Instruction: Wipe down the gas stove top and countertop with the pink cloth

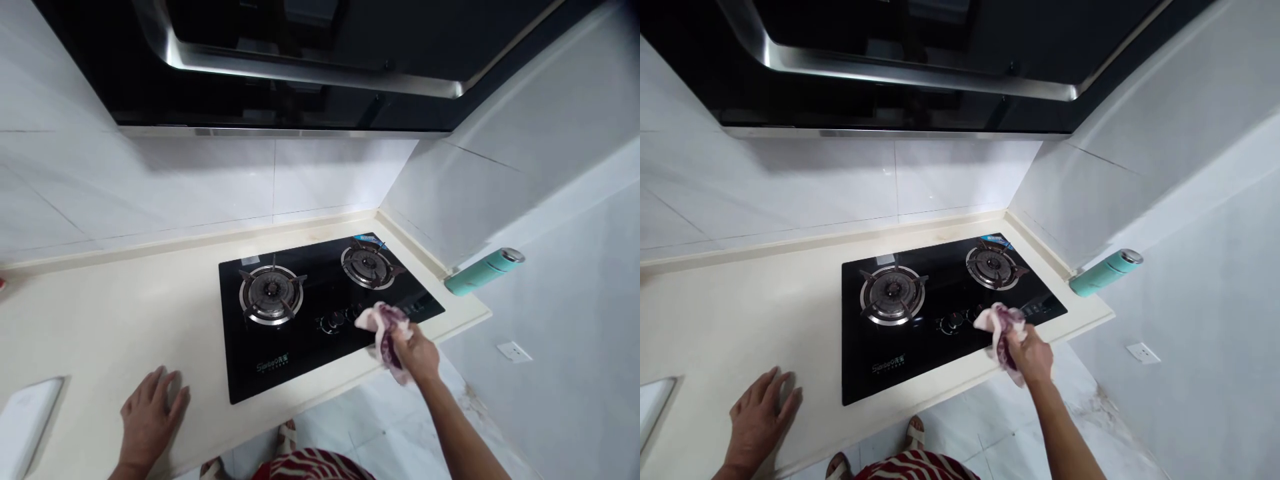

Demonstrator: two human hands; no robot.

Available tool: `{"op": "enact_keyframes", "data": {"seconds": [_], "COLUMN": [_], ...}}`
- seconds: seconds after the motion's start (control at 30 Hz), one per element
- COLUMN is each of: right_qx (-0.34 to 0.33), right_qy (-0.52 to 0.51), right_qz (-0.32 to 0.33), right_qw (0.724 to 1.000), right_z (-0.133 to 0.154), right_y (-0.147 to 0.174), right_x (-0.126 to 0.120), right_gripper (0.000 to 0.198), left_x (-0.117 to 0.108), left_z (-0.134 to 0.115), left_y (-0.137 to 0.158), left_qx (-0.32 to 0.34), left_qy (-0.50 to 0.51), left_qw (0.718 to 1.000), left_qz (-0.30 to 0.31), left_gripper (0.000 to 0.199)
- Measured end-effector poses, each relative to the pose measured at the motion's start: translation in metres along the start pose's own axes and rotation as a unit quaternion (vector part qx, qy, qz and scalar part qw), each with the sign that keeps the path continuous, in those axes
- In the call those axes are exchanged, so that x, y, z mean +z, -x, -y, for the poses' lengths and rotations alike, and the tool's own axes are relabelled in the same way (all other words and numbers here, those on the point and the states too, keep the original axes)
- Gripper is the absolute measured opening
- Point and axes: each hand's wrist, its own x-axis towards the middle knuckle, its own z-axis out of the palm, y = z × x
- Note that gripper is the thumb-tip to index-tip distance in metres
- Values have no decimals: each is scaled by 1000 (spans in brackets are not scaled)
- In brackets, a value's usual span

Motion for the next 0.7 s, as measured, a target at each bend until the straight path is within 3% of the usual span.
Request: {"op": "enact_keyframes", "data": {"seconds": [0.07, 0.13, 0.2, 0.3, 0.4, 0.7], "right_qx": [40, 2, -52, -65, -59, -128], "right_qy": [-20, -27, -1, 45, 56, 68], "right_qz": [-36, -48, -8, 55, 67, 82], "right_qw": [998, 998, 999, 995, 994, 986], "right_z": [-1, 10, 28, 52, 60, 54], "right_y": [-30, -53, -69, -74, -58, 37], "right_x": [-12, -15, -9, 8, 23, 45], "right_gripper": [65, 62, 59, 55, 52, 47], "left_x": [0, 0, -1, -1, 0, 4], "left_z": [0, 0, 0, -1, 0, 2], "left_y": [0, 0, 0, 0, 0, 2], "left_qx": [-3, -4, -1, 5, 3, 4], "left_qy": [1, -2, -5, -8, -13, -9], "left_qw": [1000, 1000, 1000, 1000, 1000, 1000], "left_qz": [1, 0, 3, 10, 1, -7], "left_gripper": [43, 43, 44, 47, 46, 47]}}
